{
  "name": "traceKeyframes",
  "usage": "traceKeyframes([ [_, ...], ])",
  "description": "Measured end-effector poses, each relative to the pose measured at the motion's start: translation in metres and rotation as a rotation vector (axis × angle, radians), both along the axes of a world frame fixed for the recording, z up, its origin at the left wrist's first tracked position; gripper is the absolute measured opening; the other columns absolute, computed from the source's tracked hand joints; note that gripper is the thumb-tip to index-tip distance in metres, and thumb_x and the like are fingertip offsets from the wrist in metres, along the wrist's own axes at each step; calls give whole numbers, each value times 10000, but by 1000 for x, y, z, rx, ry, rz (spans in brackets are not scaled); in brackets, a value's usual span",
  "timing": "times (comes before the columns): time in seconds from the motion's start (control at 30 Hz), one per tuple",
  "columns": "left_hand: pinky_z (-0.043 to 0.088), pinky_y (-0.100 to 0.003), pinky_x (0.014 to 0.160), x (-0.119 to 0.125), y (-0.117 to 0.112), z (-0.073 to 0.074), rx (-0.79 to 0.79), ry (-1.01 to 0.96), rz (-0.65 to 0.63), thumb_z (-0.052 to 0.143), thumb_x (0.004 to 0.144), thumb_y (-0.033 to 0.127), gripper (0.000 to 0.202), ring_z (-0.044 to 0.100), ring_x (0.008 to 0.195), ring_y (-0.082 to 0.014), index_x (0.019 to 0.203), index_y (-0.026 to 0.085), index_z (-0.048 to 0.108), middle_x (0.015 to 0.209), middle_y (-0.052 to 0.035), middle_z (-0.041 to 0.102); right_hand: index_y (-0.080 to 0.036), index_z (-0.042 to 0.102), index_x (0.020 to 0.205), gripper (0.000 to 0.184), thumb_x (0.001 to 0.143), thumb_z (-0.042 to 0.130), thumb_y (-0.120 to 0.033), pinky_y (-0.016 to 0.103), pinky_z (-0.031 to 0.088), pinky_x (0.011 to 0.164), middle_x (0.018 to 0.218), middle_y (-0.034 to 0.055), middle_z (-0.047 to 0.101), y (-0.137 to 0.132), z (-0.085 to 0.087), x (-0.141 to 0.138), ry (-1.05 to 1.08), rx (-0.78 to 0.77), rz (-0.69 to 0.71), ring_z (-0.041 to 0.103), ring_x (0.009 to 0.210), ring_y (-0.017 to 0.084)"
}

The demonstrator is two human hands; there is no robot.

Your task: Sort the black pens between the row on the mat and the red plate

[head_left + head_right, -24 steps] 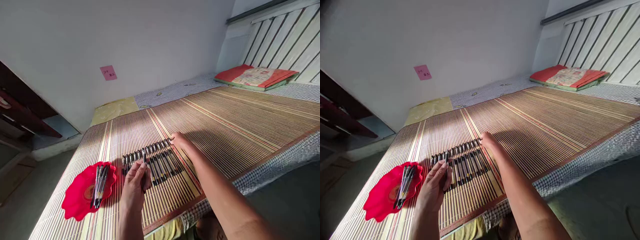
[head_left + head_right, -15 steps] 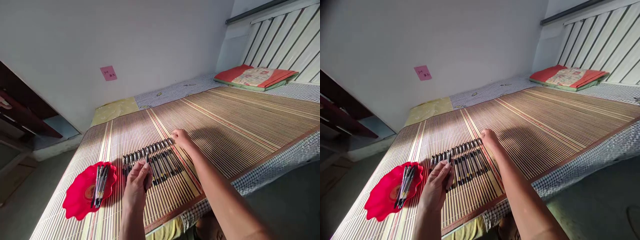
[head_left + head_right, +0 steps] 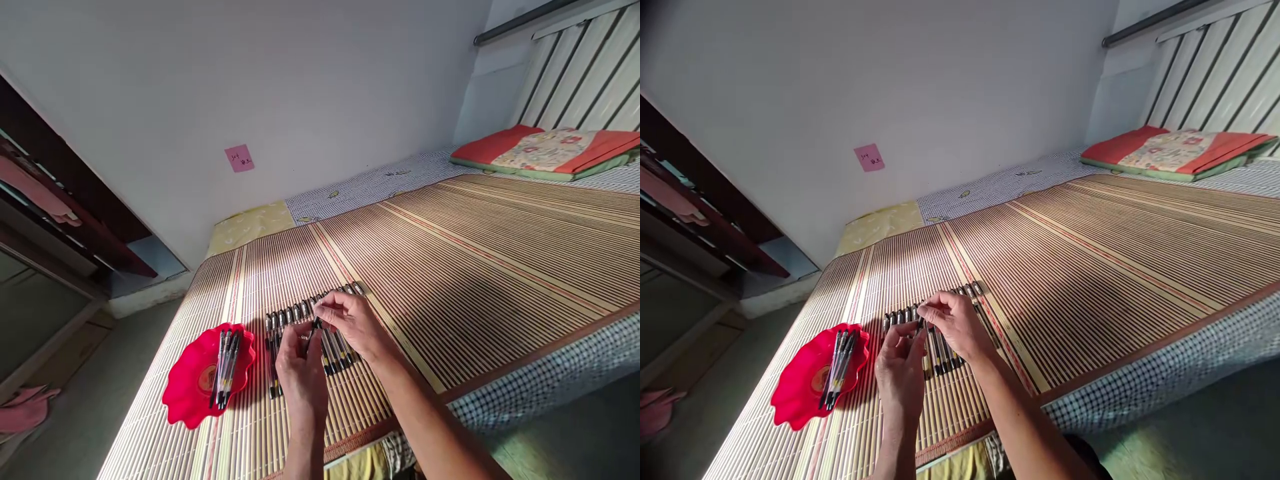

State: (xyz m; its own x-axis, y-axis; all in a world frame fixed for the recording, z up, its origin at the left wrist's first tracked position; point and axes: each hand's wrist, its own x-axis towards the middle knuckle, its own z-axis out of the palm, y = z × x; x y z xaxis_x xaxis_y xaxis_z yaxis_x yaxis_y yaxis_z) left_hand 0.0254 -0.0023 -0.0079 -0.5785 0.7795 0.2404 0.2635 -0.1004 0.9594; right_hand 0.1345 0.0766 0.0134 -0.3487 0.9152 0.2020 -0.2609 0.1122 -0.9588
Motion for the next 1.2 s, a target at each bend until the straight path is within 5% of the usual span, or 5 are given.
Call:
traceKeyframes([
  [0.23, 408, -268, 583, 7, -5, 8, -47, 85, -5, 705, 903, 394, 167, 577, 570, -160, 924, 229, 702, 650, 14, 667, -196, 735, 778, 314, 838, 813, -494, 287, 500, 629, 650, -17, 633, -3, 8, 7, -8, 109, -56, 578, 623, 139],
  [0.47, 423, -246, 612, -6, -3, 16, -31, -254, -449, 671, 941, 536, 377, 506, 595, -125, 841, 173, 688, 633, 11, 586, -189, 751, 847, 361, 847, 795, -547, 307, 524, 686, 764, 11, 686, -1, 8, 15, -3, 54, 40, 629, 692, 154],
  [0.67, 347, -203, 484, -6, -1, 10, -72, -254, -319, 866, 786, 481, 401, 472, 496, -87, 879, 209, 586, 636, 72, 547, -189, 712, 784, 359, 832, 824, -526, 286, 472, 653, 695, -24, 620, 2, 7, 20, -47, 69, -7, 537, 644, 131],
  [0.87, 373, -213, 530, -5, -4, 16, -143, -390, -565, 698, 915, 596, 447, 475, 522, -90, 822, 165, 625, 595, 28, 557, -198, 789, 898, 356, 872, 780, -553, 290, 458, 678, 868, 32, 725, 4, 4, 29, -21, 33, 96, 556, 704, 136],
  [1.2, 339, -216, 496, 2, -2, 14, -147, -422, -539, 717, 891, 621, 471, 475, 488, -92, 812, 168, 618, 562, 13, 584, -205, 800, 914, 312, 909, 765, -515, 292, 480, 711, 907, 44, 756, 7, 0, 34, -46, 57, 117, 592, 746, 146],
])
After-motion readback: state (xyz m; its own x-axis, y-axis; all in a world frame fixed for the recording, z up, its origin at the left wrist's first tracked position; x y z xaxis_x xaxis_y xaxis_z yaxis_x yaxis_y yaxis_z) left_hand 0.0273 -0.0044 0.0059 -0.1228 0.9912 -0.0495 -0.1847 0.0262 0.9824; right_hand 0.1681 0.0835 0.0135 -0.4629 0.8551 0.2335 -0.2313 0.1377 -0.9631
